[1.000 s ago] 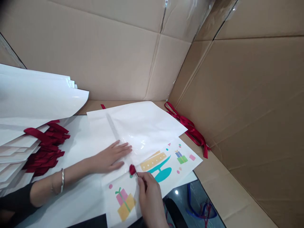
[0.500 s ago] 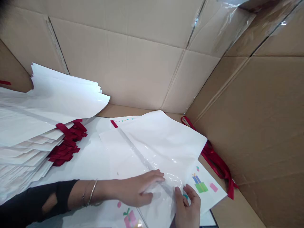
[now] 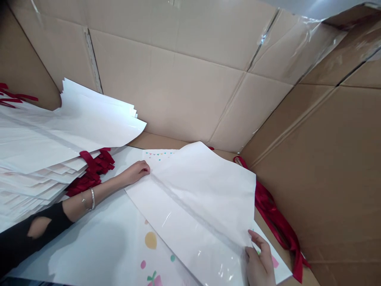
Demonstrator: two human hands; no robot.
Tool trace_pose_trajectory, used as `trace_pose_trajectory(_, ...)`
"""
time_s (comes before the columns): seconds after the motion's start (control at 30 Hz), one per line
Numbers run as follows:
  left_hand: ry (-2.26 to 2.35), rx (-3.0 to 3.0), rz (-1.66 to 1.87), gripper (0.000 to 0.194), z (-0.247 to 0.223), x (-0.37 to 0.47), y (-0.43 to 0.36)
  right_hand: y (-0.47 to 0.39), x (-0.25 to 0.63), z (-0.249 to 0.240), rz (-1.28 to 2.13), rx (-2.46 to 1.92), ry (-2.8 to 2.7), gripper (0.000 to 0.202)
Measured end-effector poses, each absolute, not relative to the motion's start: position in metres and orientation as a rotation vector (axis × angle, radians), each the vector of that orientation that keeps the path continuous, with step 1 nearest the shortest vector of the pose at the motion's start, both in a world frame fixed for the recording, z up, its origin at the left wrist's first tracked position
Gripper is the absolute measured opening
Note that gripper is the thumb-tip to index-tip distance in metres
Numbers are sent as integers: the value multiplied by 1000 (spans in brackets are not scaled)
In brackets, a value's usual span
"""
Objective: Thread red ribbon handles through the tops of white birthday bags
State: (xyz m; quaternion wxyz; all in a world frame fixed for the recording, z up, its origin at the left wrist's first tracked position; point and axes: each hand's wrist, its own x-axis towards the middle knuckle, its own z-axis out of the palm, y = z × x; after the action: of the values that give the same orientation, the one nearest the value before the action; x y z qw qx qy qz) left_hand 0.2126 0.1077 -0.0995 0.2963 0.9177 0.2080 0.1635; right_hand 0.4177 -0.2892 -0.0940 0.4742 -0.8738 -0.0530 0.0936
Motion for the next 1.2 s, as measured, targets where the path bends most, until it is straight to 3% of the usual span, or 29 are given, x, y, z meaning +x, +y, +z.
trace_pose_trajectory(0.23, 521, 2300, 406, 16, -86, 196, 96, -309, 469, -101, 373, -2106, -171, 66)
trace_pose_trajectory(0.37, 552, 2134, 458, 17, -84, 182, 79, -284, 467, -82, -21, -2412, -401, 51)
trace_pose_trajectory(0.43, 558, 1959, 495, 18, -84, 180, 70, -245, 437, -65, -225, -2363, -685, 42)
trace_pose_trajectory(0.57, 527, 1485, 511, 25, -82, 178, 55, -144, 345, -41, 128, -1873, -1427, 23)
trace_pose_trajectory(0.67, 494, 1396, 550, 27, -78, 176, 48, -90, 299, -43, 2, -1771, -1687, 16)
trace_pose_trajectory(1.03, 424, 1424, 622, 23, -66, 171, 28, -79, 294, -46, -534, -1630, -1838, 22)
trace_pose_trajectory(1.2, 396, 1361, 609, 27, -65, 171, 22, -80, 297, -47, -363, -1566, -1840, 18)
